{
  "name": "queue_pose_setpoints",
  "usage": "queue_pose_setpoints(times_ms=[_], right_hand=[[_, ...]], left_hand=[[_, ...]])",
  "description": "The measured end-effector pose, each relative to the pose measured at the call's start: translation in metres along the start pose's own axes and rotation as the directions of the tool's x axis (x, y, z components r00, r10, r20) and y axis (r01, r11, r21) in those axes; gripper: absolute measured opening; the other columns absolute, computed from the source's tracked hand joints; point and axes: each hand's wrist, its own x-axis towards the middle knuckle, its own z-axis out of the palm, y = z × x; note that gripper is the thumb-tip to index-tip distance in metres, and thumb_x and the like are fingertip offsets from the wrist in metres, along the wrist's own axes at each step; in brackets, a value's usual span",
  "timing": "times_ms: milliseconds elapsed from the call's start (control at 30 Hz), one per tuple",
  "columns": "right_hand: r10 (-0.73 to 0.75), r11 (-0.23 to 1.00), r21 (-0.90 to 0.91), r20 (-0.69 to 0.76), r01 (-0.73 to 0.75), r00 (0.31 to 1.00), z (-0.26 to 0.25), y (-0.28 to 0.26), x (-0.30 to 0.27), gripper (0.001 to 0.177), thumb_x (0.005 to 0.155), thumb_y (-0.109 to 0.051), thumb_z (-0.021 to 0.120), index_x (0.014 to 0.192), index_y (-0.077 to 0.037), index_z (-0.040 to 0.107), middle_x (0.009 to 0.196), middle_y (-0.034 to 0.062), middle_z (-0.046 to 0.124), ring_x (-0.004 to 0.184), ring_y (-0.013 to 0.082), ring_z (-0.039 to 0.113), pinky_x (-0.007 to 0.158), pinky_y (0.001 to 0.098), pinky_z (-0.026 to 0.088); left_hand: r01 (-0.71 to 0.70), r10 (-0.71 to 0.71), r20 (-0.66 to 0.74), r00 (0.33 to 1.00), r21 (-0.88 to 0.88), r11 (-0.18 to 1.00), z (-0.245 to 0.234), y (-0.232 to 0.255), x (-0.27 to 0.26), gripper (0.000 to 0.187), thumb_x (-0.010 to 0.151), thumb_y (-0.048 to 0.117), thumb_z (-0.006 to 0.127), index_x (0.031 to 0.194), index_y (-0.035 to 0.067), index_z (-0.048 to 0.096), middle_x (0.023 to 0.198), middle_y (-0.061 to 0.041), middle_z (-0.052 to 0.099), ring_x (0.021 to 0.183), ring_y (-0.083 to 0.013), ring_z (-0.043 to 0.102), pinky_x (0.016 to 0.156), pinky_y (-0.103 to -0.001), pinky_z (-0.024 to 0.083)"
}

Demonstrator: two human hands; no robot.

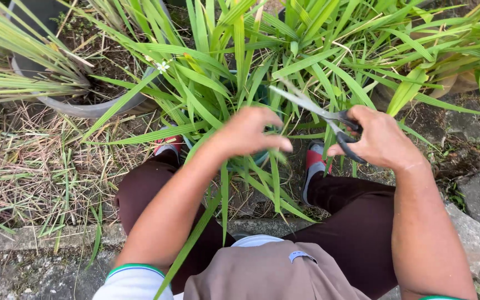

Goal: Pruning and cutting leaves of a plant in a green pot using scissors.

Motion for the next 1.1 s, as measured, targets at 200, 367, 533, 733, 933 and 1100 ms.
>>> queue_pose_setpoints(times_ms=[200,367,533,733,933,1100], right_hand=[[-0.211,0.974,-0.085,0.017,0.211,0.977,0.016,-0.022,0.059,0.074,0.058,-0.059,0.091,0.092,0.001,0.065,0.083,0.0191,0.067,0.08,0.0395,0.066,0.071,0.049,0.052],[-0.344,0.921,-0.196,-0.009,0.336,0.939,0.023,-0.062,0.113,0.078,0.06,-0.066,0.09,0.091,0.001,0.066,0.084,0.0215,0.069,0.082,0.0433,0.067,0.073,0.0508,0.053],[-0.44,0.872,-0.241,-0.004,0.426,0.898,0.038,-0.09,0.144,0.077,0.061,-0.067,0.089,0.085,0.002,0.066,0.084,0.0224,0.069,0.081,0.0451,0.067,0.073,0.0516,0.053],[-0.453,0.865,-0.258,-0.038,0.43,0.891,0.043,-0.088,0.153,0.072,0.065,-0.067,0.088,0.083,-0.001,0.067,0.081,0.0194,0.069,0.074,0.0439,0.066,0.069,0.051,0.053],[-0.449,0.861,-0.279,-0.021,0.426,0.893,0.034,-0.087,0.136,0.064,0.069,-0.063,0.087,0.08,-0.003,0.068,0.074,0.0171,0.069,0.068,0.0425,0.066,0.067,0.0516,0.052],[-0.26,0.932,-0.217,0.153,0.289,0.953,-0.003,-0.06,0.113,0.068,0.064,-0.065,0.086,0.092,-0.004,0.071,0.073,0.0199,0.068,0.069,0.0409,0.067,0.067,0.0507,0.053]], left_hand=[[0.313,-0.284,-0.757,0.588,-0.111,0.943,-0.108,-0.052,-0.044,0.021,0.094,0.029,0.082,0.101,0.009,0.08,0.094,-0.007,0.079,0.082,-0.0139,0.074,0.077,-0.031,0.06],[0.207,-0.208,-0.784,0.585,-0.104,0.973,-0.12,-0.066,-0.05,0.045,0.079,0.018,0.085,0.122,0.014,0.072,0.105,-0.005,0.07,0.076,-0.0106,0.066,0.068,-0.028,0.058],[0.332,-0.251,-0.718,0.649,-0.029,0.943,-0.11,-0.092,-0.045,0.017,0.093,0.014,0.08,0.109,0.012,0.081,0.092,-0.007,0.076,0.071,-0.0177,0.068,0.065,-0.035,0.053],[0.289,0.102,-0.804,0.586,0.325,0.901,-0.117,-0.06,-0.04,0.009,0.095,0.016,0.081,0.1,0.009,0.082,0.095,-0.005,0.071,0.087,-0.0279,0.063,0.075,-0.041,0.052],[0.201,0.154,-0.744,0.65,0.364,0.909,-0.107,-0.059,-0.033,0.018,0.091,0.017,0.081,0.105,0.007,0.078,0.105,-0.01,0.067,0.098,-0.0305,0.06,0.081,-0.043,0.052],[0.191,0.178,-0.771,0.611,0.362,0.912,-0.104,-0.059,-0.031,0.008,0.097,0.01,0.079,0.101,0.004,0.075,0.099,-0.01,0.069,0.096,-0.0304,0.063,0.085,-0.043,0.052]])
